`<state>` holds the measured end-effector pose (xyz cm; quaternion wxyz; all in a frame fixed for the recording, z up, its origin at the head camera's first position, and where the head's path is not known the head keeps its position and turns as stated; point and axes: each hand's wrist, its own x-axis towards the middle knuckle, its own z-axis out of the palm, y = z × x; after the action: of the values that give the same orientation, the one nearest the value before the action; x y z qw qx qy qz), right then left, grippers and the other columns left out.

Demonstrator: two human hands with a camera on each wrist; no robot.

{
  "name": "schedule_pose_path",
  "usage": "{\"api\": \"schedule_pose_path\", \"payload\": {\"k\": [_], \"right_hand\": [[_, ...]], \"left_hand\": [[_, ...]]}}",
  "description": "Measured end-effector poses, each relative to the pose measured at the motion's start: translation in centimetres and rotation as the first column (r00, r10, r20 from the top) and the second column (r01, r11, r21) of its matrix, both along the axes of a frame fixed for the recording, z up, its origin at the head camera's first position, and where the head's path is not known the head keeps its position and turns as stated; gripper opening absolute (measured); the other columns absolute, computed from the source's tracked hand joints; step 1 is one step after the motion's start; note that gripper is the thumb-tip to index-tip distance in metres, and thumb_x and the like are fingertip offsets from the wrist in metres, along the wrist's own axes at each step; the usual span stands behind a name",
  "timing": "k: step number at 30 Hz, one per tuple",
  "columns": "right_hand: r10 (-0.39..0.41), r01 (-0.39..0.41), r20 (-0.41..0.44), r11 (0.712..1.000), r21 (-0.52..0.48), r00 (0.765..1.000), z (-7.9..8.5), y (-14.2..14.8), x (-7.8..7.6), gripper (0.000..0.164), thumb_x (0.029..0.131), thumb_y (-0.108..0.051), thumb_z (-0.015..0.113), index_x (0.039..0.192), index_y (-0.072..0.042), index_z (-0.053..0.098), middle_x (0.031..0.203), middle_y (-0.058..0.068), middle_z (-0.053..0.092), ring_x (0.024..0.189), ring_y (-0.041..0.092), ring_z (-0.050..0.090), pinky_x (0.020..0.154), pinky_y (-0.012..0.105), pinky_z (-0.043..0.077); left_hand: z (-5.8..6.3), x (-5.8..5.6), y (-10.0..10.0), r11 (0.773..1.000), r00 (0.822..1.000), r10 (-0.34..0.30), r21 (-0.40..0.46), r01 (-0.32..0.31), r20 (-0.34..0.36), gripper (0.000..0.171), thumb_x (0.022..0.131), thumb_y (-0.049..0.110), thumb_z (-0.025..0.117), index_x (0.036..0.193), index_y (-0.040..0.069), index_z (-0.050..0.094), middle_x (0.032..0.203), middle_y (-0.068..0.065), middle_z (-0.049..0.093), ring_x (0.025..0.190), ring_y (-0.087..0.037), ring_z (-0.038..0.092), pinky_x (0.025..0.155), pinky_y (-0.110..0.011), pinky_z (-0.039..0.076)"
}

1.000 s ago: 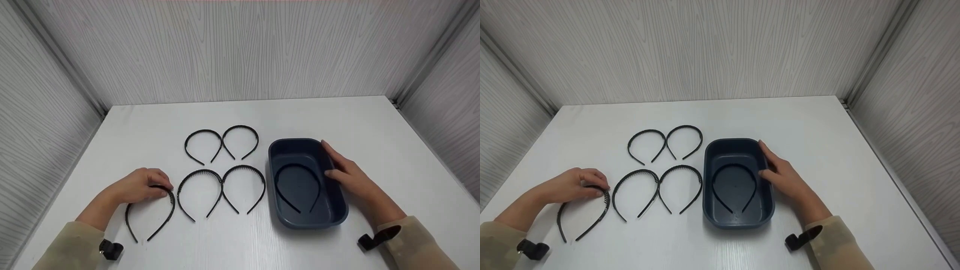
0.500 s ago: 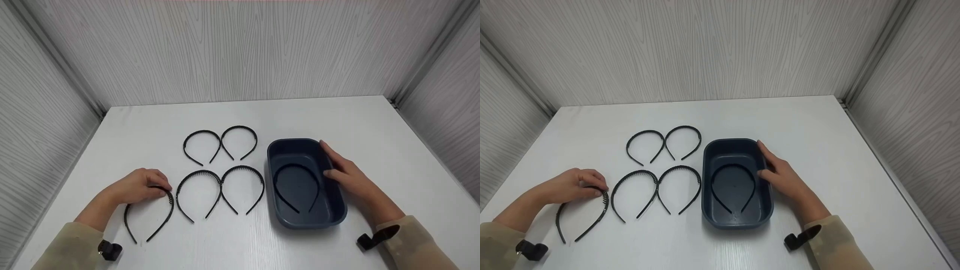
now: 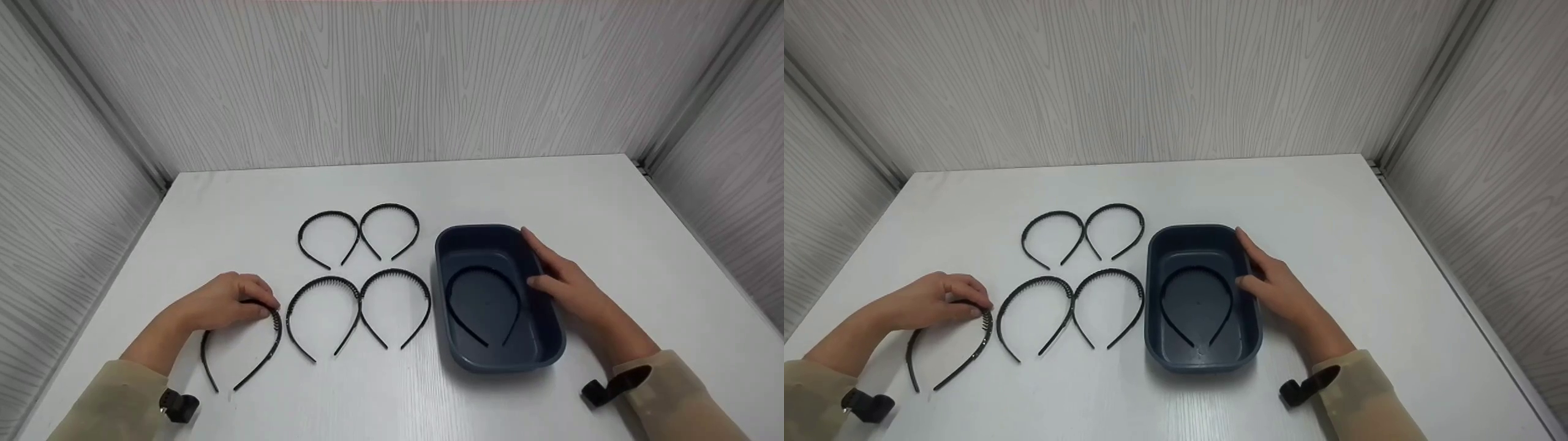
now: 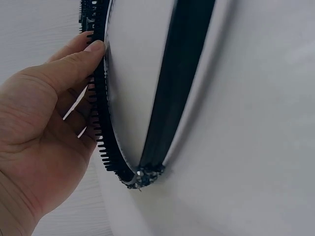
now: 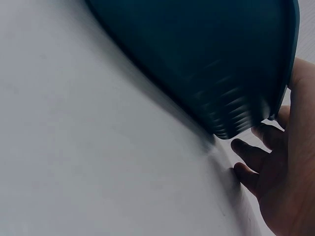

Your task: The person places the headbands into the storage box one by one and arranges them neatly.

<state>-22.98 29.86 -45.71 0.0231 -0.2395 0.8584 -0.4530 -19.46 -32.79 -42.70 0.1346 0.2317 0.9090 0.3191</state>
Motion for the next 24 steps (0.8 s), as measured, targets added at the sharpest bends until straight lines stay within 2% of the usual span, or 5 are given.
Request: {"api": "schedule_pose_path", "payload": {"k": [12, 24], "right_hand": [[0.001, -0.001, 0.003, 1.000, -0.009, 1.000, 0.1, -0.1, 0.2, 0.080, 0.104, -0.011, 0.061, 0.170, -0.032, 0.022, 0.174, -0.002, 0.023, 0.159, 0.027, 0.021, 0.115, 0.011, 0.022], [0.005, -0.004, -0.017, 1.000, 0.007, 1.000, 0.0, -0.1, -0.1, 0.080, 0.104, -0.010, 0.061, 0.171, -0.028, 0.022, 0.175, -0.001, 0.022, 0.159, 0.029, 0.020, 0.116, 0.012, 0.020]], "left_hand": [[0.4, -0.2, 0.2, 0.999, 1.000, -0.014, -0.040, 0.013, -0.010, 0.017, 0.098, 0.014, 0.077, 0.108, 0.025, 0.086, 0.112, 0.010, 0.074, 0.110, -0.019, 0.066, 0.100, -0.038, 0.049], [1.1, -0.2, -0.2, 1.000, 0.999, 0.004, -0.016, -0.003, 0.036, 0.016, 0.096, 0.014, 0.080, 0.107, 0.024, 0.086, 0.109, 0.007, 0.074, 0.106, -0.017, 0.066, 0.094, -0.030, 0.051]]}}
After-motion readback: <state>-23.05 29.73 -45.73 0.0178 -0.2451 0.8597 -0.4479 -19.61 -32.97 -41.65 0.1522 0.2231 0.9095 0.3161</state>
